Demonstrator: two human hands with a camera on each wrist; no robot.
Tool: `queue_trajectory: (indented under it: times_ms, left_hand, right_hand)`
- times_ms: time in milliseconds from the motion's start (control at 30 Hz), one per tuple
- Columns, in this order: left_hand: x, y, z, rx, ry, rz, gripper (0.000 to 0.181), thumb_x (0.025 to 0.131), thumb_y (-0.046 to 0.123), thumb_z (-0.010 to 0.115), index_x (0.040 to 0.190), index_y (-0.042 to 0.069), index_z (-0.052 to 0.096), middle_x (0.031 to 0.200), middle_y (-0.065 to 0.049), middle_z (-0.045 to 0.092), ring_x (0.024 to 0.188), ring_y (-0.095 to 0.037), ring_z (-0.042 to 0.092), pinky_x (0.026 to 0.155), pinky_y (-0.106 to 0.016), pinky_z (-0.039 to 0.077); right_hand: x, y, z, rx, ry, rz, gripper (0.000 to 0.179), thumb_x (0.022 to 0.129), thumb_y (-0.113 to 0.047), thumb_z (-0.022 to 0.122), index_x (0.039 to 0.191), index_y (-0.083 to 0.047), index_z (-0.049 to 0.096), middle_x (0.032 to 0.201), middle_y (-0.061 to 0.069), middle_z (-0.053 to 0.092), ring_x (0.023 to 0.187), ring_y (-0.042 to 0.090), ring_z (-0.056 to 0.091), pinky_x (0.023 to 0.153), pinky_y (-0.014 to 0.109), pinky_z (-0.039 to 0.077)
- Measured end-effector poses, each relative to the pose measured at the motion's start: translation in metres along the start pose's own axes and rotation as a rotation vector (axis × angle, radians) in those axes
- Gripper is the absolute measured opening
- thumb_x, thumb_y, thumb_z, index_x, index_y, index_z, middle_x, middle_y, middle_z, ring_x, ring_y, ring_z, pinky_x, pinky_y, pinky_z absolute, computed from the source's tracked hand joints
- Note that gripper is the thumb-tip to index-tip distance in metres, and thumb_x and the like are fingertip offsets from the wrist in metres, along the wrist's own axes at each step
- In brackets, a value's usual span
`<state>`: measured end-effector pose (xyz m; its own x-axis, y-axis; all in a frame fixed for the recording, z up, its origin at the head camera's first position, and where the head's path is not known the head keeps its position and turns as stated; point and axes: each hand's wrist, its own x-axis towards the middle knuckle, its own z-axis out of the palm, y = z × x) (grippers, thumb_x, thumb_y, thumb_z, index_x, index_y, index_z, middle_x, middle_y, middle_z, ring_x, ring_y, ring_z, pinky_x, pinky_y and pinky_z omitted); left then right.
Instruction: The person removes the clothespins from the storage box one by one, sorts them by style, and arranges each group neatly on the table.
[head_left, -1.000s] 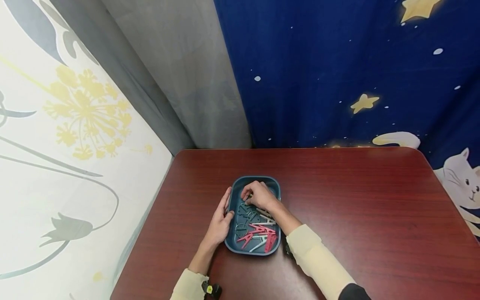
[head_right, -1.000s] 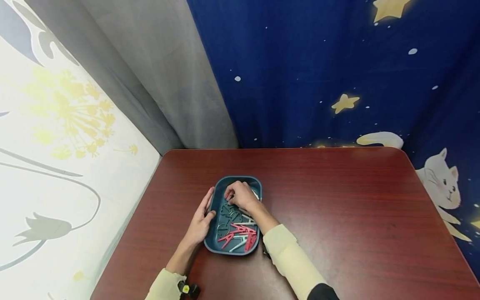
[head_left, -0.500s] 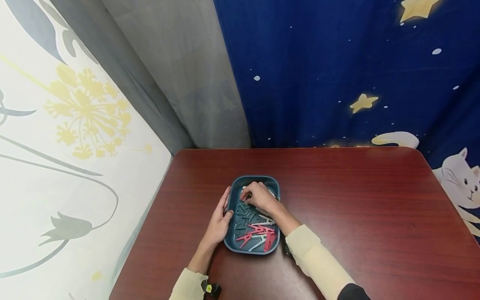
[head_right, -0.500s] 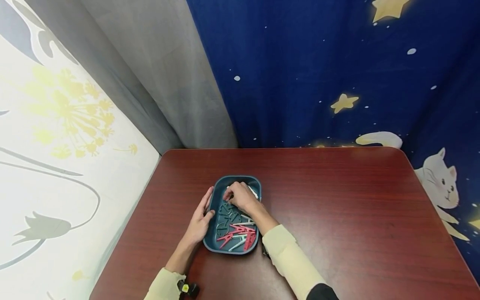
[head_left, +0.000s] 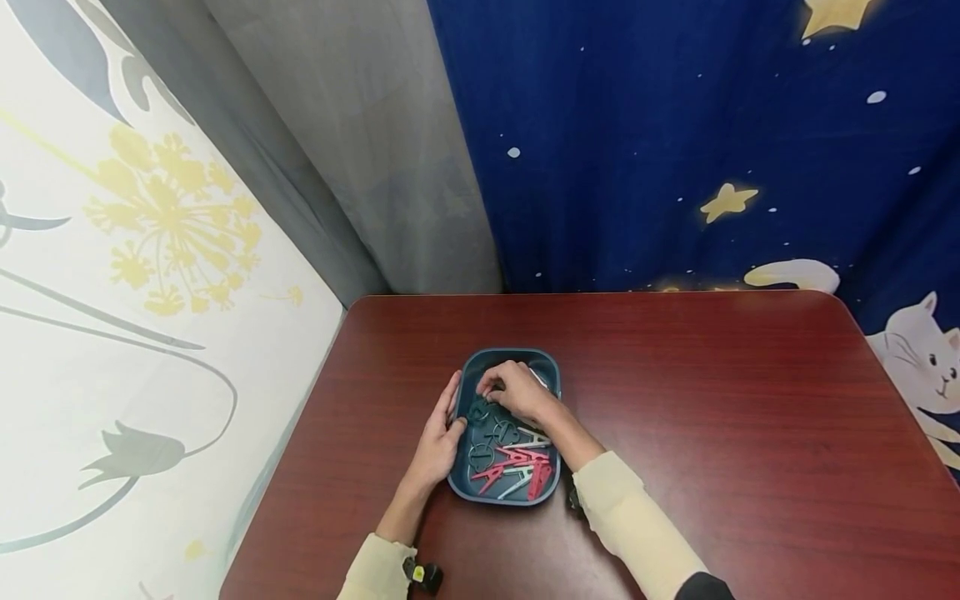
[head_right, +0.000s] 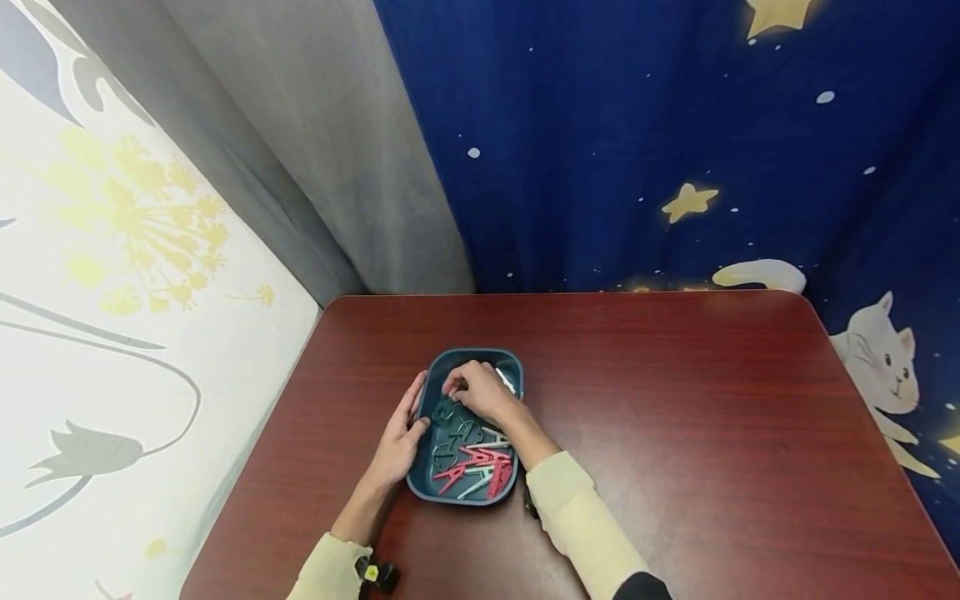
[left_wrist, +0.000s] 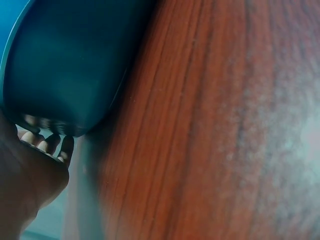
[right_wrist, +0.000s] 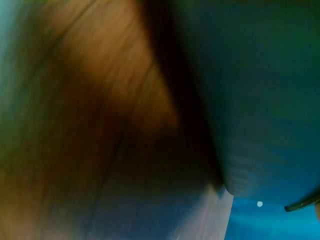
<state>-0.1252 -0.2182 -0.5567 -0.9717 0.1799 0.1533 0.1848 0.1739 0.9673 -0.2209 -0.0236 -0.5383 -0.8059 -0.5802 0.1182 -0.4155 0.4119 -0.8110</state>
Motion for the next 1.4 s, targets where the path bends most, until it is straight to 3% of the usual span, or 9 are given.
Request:
queue_trajectory:
  times_ms: [300, 467, 533, 767, 1000, 1233, 1400]
  left_hand:
    - [-0.001, -0.001, 0.001, -0.003, 0.010, -0.006, 0.080, 0.101, -0.018, 0.038, 0.171, 0.014, 0.019, 0.176, -0.004, 0.021, 0.160, -0.020, 0.021, 0.120, -0.017, 0.024]
    - [-0.001, 0.000, 0.002, 0.000, 0.013, -0.030, 0.082, 0.101, -0.018, 0.039, 0.171, 0.020, 0.019, 0.176, -0.003, 0.021, 0.159, -0.018, 0.022, 0.123, -0.029, 0.024]
    - [-0.001, -0.001, 0.002, 0.002, 0.012, -0.029, 0.081, 0.101, -0.018, 0.039, 0.171, 0.018, 0.018, 0.175, -0.004, 0.023, 0.159, -0.020, 0.023, 0.123, -0.034, 0.025]
    - [0.000, -0.001, 0.003, 0.020, 0.022, -0.019, 0.079, 0.101, -0.017, 0.040, 0.171, 0.010, 0.017, 0.175, -0.011, 0.022, 0.159, -0.027, 0.022, 0.120, -0.023, 0.025]
    - [0.001, -0.001, 0.002, 0.025, 0.039, -0.029, 0.078, 0.101, -0.017, 0.041, 0.171, 0.009, 0.018, 0.174, -0.011, 0.024, 0.158, -0.026, 0.025, 0.122, -0.030, 0.025]
    - [0.002, 0.000, 0.002, -0.009, 0.028, -0.019, 0.079, 0.101, -0.018, 0.039, 0.171, 0.013, 0.019, 0.175, -0.007, 0.023, 0.159, -0.030, 0.026, 0.123, -0.049, 0.026]
    - [0.002, 0.000, 0.003, -0.017, 0.032, -0.018, 0.078, 0.101, -0.019, 0.039, 0.171, 0.013, 0.021, 0.175, -0.004, 0.025, 0.159, -0.028, 0.026, 0.123, -0.048, 0.026]
  right_hand:
    - [0.000, -0.004, -0.001, 0.177, 0.110, 0.040, 0.020, 0.097, 0.006, 0.070, 0.108, -0.008, 0.080, 0.097, 0.002, 0.076, 0.087, 0.011, 0.068, 0.077, 0.028, 0.056]
    - [0.001, -0.005, -0.002, 0.269, 0.202, 0.046, 0.017, 0.096, 0.004, 0.073, 0.107, -0.006, 0.081, 0.096, 0.005, 0.077, 0.084, 0.014, 0.072, 0.072, 0.027, 0.056]
    - [-0.001, -0.006, -0.003, 0.289, 0.229, 0.030, 0.015, 0.096, 0.003, 0.073, 0.108, -0.005, 0.081, 0.097, 0.007, 0.078, 0.085, 0.015, 0.073, 0.072, 0.027, 0.057]
    - [-0.003, -0.007, -0.006, 0.324, 0.293, 0.004, 0.012, 0.099, -0.003, 0.072, 0.107, -0.006, 0.081, 0.103, 0.007, 0.079, 0.087, 0.018, 0.075, 0.070, 0.025, 0.053]
    - [0.000, -0.006, -0.008, 0.382, 0.322, -0.024, 0.013, 0.099, -0.006, 0.074, 0.106, -0.010, 0.084, 0.105, 0.004, 0.080, 0.094, 0.021, 0.077, 0.075, 0.024, 0.056]
    - [0.001, -0.005, -0.011, 0.389, 0.496, -0.096, 0.012, 0.095, -0.012, 0.080, 0.105, -0.013, 0.086, 0.102, 0.001, 0.082, 0.093, 0.019, 0.075, 0.072, 0.020, 0.052]
    - [0.002, -0.007, -0.012, 0.436, 0.629, -0.180, 0.011, 0.092, -0.002, 0.081, 0.102, -0.002, 0.085, 0.098, 0.012, 0.081, 0.092, 0.031, 0.077, 0.077, 0.020, 0.055]
